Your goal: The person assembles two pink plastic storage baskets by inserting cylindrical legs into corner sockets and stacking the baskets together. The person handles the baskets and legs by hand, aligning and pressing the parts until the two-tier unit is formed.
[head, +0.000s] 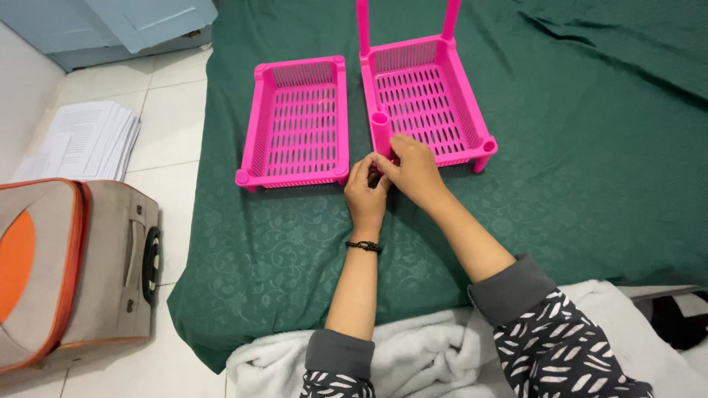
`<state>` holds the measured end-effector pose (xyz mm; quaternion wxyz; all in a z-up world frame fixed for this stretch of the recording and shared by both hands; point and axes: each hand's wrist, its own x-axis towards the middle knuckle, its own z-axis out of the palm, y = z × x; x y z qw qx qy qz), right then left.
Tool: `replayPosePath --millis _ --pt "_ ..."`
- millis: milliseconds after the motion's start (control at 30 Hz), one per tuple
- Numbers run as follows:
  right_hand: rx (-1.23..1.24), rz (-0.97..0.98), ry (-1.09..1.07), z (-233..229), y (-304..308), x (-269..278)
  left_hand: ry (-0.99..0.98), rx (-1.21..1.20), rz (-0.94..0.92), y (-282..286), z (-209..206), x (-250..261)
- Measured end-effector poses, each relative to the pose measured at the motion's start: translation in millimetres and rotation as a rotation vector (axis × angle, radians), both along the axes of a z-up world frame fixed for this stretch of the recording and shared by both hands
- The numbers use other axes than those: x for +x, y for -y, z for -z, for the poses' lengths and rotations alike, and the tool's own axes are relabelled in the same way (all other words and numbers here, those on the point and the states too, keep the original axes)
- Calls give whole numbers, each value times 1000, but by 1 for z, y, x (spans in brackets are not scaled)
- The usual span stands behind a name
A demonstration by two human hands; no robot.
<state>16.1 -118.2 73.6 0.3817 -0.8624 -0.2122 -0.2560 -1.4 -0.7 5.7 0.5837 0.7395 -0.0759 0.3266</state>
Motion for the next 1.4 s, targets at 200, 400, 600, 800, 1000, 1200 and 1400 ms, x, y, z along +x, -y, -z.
replayPosePath --millis 200,400,600,800,1000,1200,1400 --pt "78 -144 -160 -1 22 11 -28 -62 68 0 -8 -3" --pt "259 -34 -327 -3 77 33 -12 -55 74 1 -21 -9" --pt "-42 127 -187 3 80 63 -6 15 13 2 -27 -12" --pt "-332 268 -286 14 37 87 27 88 -70 3 -28 -16" --pt "-419 251 -341 19 27 89 60 111 -114 5 -25 -18" --pt "-544 253 -455 17 17 90 23 79 -92 6 -23 -17" --pt "-491 260 -467 24 22 91 19 63 -68 6 -22 -17"
